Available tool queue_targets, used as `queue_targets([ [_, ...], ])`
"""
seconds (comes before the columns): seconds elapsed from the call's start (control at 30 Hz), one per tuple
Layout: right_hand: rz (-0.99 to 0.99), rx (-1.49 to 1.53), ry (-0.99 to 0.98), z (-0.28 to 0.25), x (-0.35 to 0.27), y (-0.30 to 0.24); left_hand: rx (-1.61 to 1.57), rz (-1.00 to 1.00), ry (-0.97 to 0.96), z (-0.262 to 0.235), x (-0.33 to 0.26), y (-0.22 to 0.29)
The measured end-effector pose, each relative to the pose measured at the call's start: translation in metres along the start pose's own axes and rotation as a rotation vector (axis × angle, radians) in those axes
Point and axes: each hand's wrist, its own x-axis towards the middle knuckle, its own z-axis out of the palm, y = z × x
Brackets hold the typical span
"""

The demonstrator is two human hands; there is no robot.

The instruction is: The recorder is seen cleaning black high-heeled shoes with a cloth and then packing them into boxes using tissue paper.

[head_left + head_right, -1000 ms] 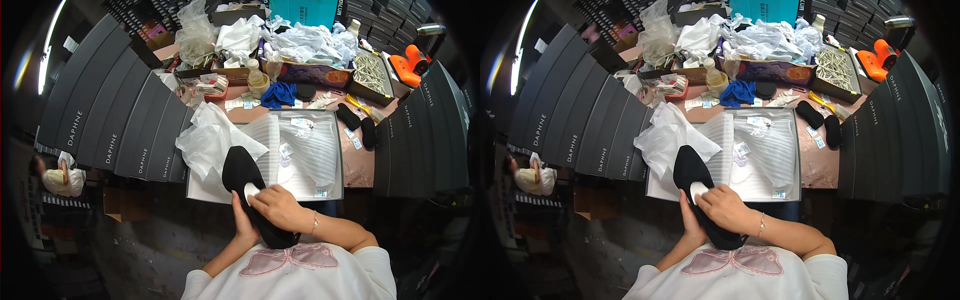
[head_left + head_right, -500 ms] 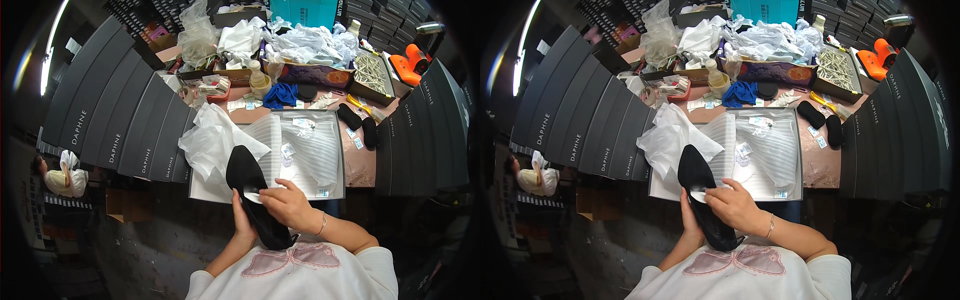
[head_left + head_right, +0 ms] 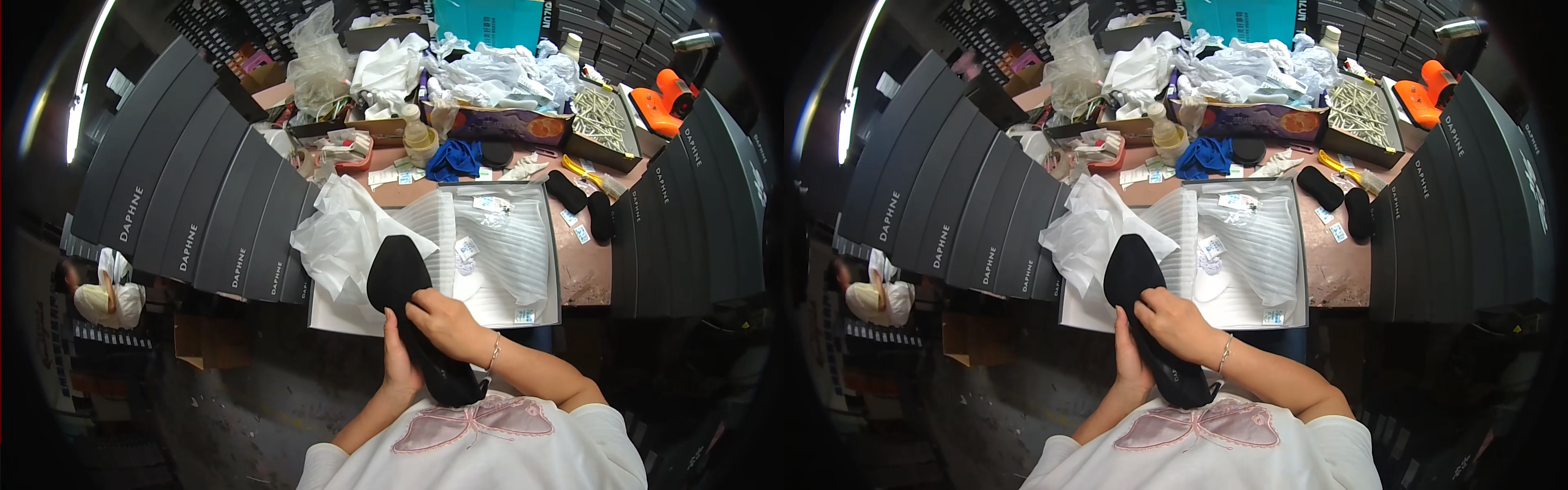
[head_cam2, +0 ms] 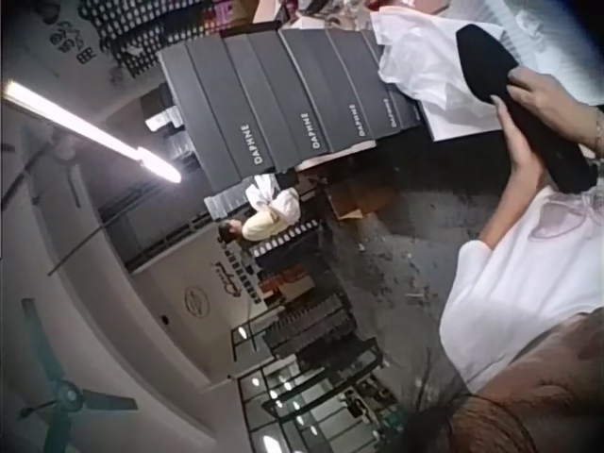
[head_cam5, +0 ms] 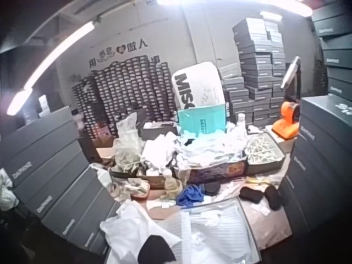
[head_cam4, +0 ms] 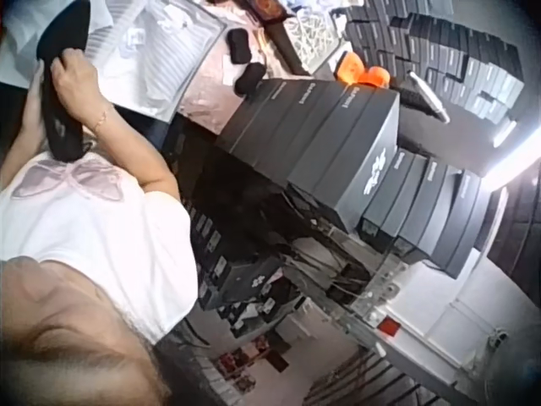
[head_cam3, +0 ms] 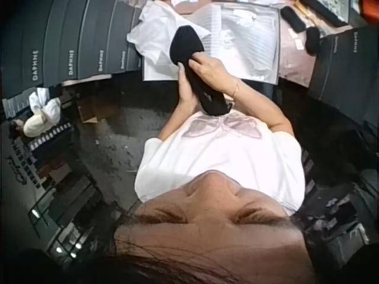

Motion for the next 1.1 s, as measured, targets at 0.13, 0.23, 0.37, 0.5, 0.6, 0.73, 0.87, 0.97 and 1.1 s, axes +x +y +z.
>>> queue_targets([
  [0.13,0.159,0.091,-0.034,-0.025,-0.01,0.014,-0.105,-0.071,-0.029,-0.014,-0.001,0.003],
  [0.23,0.516,-0.206,-0.219,-0.031,-0.028,0.088,-0.15,-0.033,-0.096,-0.015,0.003,0.009],
  [0.37,0.571,-0.366,-0.431,0.03,-0.051,0.132,-0.099,-0.105,-0.086,-0.003,0.004,0.008],
  [0.5,0.58,-0.281,-0.535,0.029,-0.056,0.134,-0.067,-0.115,-0.19,0.005,0.005,0.011],
  [0.6,0.437,-0.334,-0.368,0.033,-0.063,0.131,-0.135,-0.128,-0.123,-0.001,0.016,0.01],
  [0.73,0.444,-0.289,-0.429,0.034,-0.059,0.132,-0.214,-0.155,-0.1,0.011,0.012,0.014],
  [0.87,0.483,0.188,-0.104,-0.02,-0.033,0.1,-0.283,-0.147,-0.108,-0.003,0.014,0.021],
  [0.97,0.272,0.477,-0.014,-0.067,-0.001,0.029,-0.123,-0.107,-0.071,-0.004,0.015,0.017],
  [1.1,-0.108,-0.16,0.028,-0.014,0.022,0.018,0.065,-0.029,-0.019,0.021,-0.005,0.002],
])
